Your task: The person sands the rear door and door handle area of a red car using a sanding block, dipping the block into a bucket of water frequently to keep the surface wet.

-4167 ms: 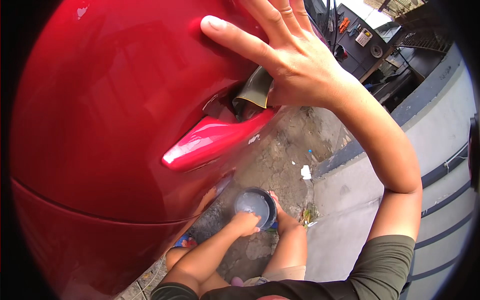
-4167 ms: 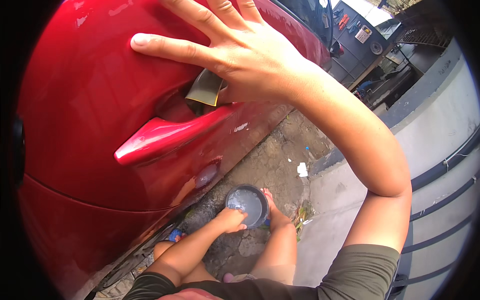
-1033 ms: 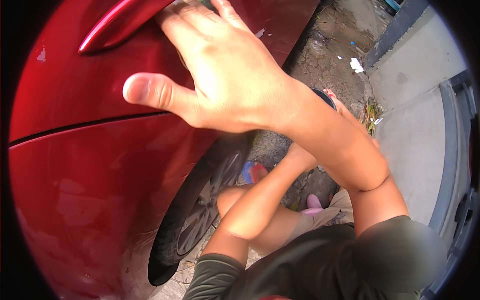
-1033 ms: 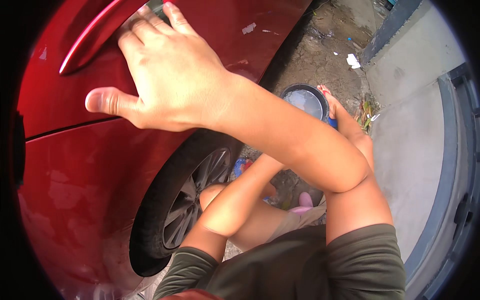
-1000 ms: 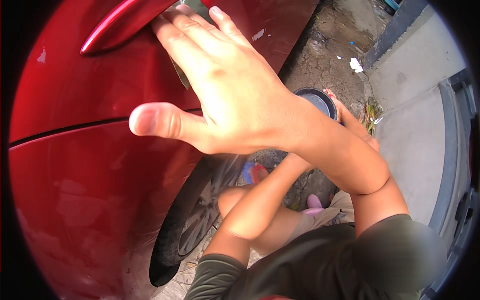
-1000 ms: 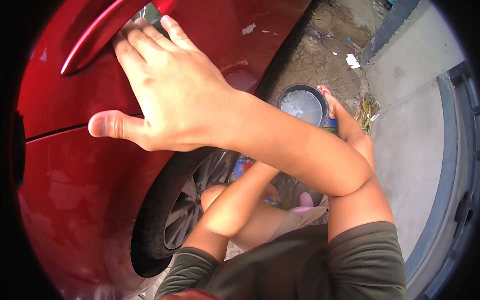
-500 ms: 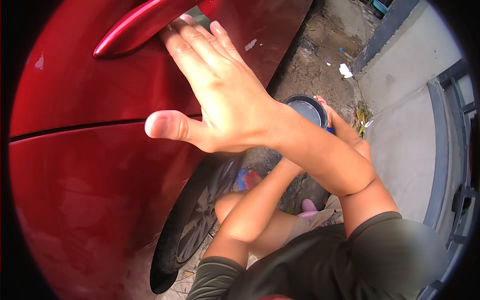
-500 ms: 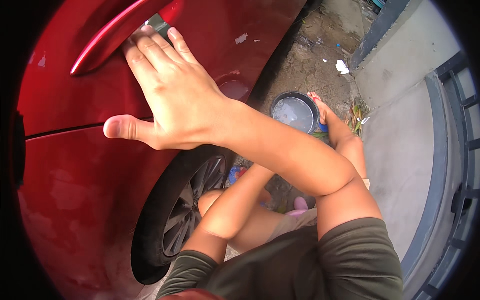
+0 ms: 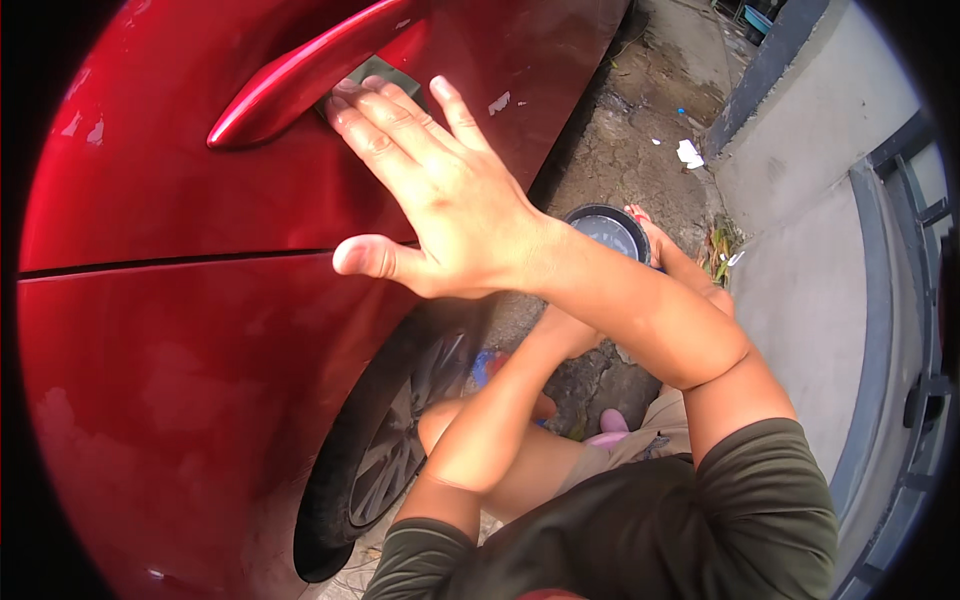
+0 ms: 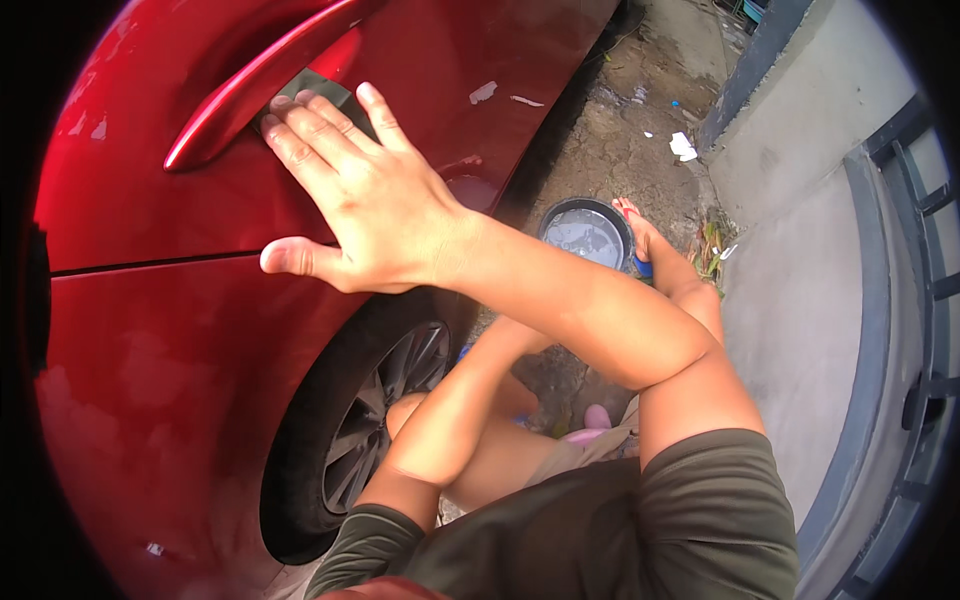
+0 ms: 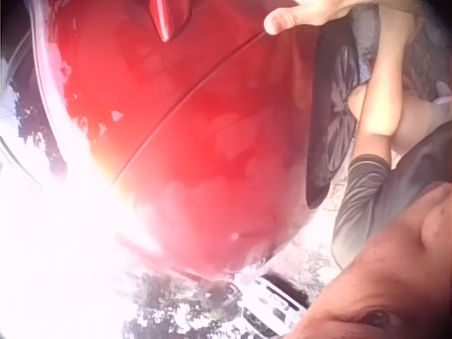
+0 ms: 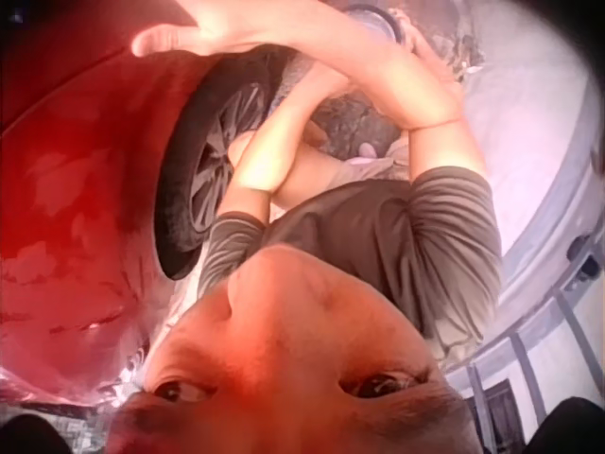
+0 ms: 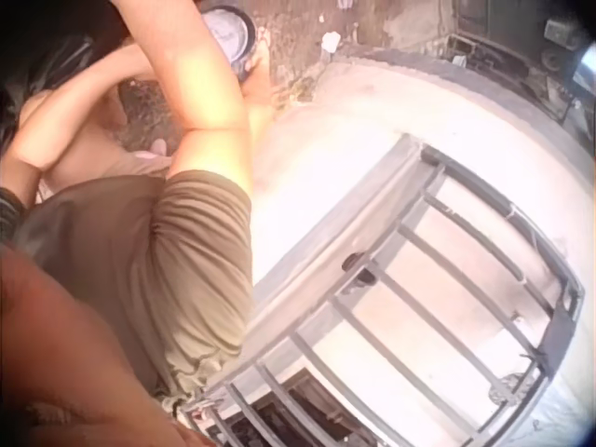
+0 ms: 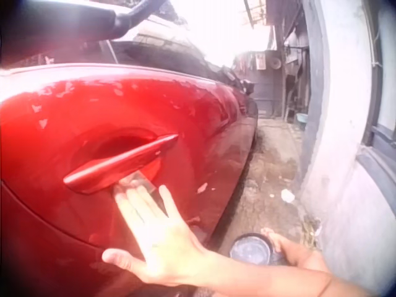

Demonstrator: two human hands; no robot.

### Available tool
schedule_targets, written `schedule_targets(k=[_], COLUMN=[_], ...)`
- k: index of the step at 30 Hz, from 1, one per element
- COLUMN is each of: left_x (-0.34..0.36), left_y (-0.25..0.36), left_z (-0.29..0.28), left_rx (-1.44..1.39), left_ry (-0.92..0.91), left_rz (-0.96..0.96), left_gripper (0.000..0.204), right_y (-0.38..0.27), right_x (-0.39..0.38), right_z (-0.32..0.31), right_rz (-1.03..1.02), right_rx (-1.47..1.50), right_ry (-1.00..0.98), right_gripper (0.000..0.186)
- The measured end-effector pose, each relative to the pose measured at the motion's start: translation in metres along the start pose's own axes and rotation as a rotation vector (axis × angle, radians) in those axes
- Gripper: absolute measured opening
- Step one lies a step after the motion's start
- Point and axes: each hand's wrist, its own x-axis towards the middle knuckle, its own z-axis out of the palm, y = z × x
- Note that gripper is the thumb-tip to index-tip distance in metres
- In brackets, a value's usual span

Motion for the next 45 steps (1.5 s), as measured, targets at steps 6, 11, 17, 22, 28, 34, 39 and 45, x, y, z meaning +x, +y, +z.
schedule_targets(k=[6,11,17,22,28,34,39,45], left_x=[-0.034,-0.062,-0.014,0.023,0.013,-0.004,0.026,0.015], left_y=[0.031,0.107,0.165,0.151,0.137,0.112,0.103,0.102], left_z=[-0.046,-0.124,-0.199,-0.21,-0.196,-0.18,-0.179,-0.176], left_rx=[0.51,0.946,1.609,1.742,1.836,1.919,1.94,1.936], left_ry=[0.252,0.559,0.584,0.684,0.383,-0.097,0.02,-0.043], left_rz=[0.136,0.188,-0.271,-0.375,-0.333,-0.302,-0.189,-0.222], left_gripper=[0.035,0.035,0.096,0.107,0.094,0.083,0.091,0.09], right_y=[0.069,0.094,0.151,0.149,0.23,0.292,0.36,0.318], right_x=[0.002,-0.027,-0.21,-0.329,-0.439,-0.521,-0.588,-0.517], right_z=[0.005,0.009,0.016,0.032,0.08,0.155,0.156,0.143], right_rz=[-0.044,0.242,1.233,1.538,1.901,2.016,2.104,2.083], right_rx=[0.149,0.356,2.06,1.77,1.227,0.884,0.951,1.094], right_ry=[0.363,0.666,0.777,0.749,0.678,0.846,1.245,1.228], right_gripper=[0.047,0.021,0.055,0.061,0.039,0.032,0.032,0.033])
